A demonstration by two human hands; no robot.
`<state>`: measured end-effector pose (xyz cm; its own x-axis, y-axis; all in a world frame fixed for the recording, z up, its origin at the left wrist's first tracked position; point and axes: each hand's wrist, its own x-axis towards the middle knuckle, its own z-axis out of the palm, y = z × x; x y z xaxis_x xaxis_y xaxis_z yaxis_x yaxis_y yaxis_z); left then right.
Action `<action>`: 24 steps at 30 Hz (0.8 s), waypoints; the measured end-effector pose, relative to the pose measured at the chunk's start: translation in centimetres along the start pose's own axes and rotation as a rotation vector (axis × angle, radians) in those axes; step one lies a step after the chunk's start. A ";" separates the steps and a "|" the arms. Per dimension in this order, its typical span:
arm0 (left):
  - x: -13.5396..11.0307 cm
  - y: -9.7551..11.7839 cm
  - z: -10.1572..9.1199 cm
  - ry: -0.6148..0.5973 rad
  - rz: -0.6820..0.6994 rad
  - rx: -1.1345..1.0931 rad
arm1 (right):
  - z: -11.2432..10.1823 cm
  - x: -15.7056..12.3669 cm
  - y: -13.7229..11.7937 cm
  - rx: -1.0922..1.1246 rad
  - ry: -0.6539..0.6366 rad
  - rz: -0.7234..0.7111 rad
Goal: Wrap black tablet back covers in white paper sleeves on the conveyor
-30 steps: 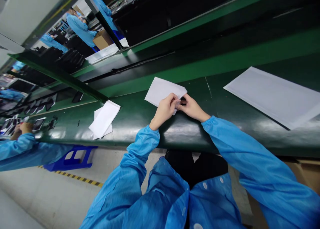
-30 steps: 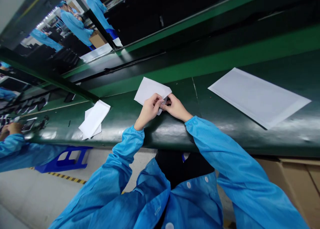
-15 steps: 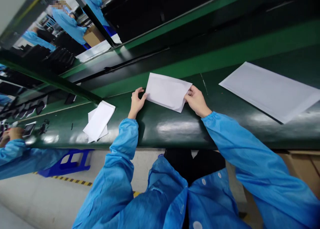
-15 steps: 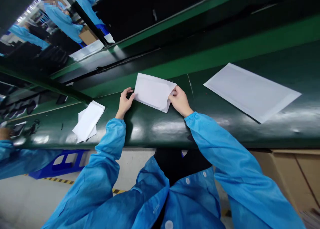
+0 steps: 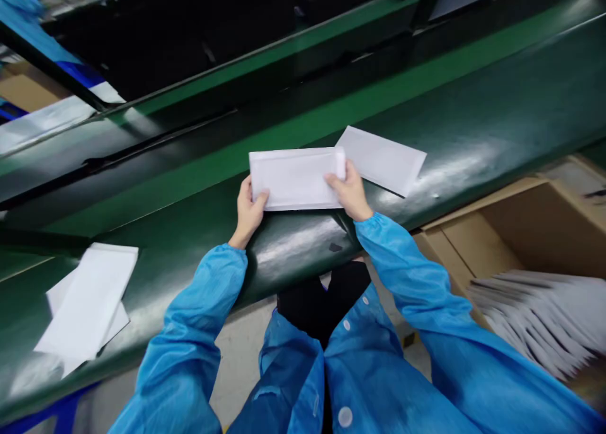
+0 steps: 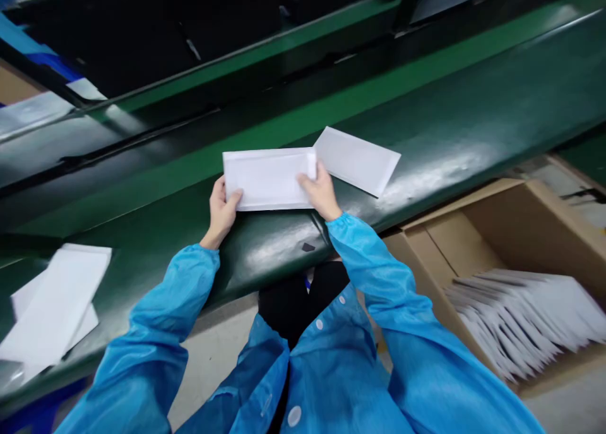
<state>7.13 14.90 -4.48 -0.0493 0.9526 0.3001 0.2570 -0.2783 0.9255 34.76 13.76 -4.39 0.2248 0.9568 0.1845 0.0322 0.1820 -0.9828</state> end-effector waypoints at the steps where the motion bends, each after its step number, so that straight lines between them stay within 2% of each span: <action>1: 0.7 0.2 2.4 -0.065 0.039 0.008 | -2.4 -0.1 0.2 -0.047 0.092 -0.024; 3: 2.5 0.8 7.6 -0.174 0.106 0.055 | -7.4 0.2 0.6 -0.143 0.259 -0.072; 5: 4.3 2.0 12.3 -0.233 0.126 0.146 | -11.7 0.9 0.8 -0.249 0.369 -0.110; 8: 6.0 4.4 17.3 -0.288 0.103 0.359 | -15.5 1.9 0.7 -0.504 0.444 -0.062; 10: 6.2 6.1 18.7 -0.322 0.086 0.535 | -16.0 2.1 0.2 -0.740 0.465 0.067; 12: 6.0 7.4 19.0 -0.356 0.083 0.668 | -15.6 2.0 -0.4 -0.960 0.470 0.209; 14: 6.0 8.1 19.1 -0.403 0.101 0.684 | -14.8 1.6 -0.8 -1.038 0.478 0.257; 16: 5.8 8.2 19.5 -0.463 0.125 0.655 | -14.3 0.8 -1.1 -1.031 0.439 0.239; 18: 5.1 8.0 20.3 -0.508 0.152 0.621 | -14.4 -0.9 -1.1 -0.964 0.460 0.212; 20: 3.6 7.8 21.1 -0.536 0.200 0.570 | -15.2 -3.5 -0.8 -0.807 0.602 0.204; 23: 0.2 7.8 22.4 -0.607 0.330 0.435 | -17.8 -8.7 0.1 -0.344 0.862 0.224; 24: -1.1 7.9 22.8 -0.648 0.380 0.386 | -18.8 -10.5 0.4 -0.157 0.872 0.246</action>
<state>31.24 14.42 -2.76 0.6407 0.7173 0.2740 0.4619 -0.6451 0.6087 50.74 -0.49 -6.93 0.8957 0.4429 -0.0400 0.0039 -0.0978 -0.9952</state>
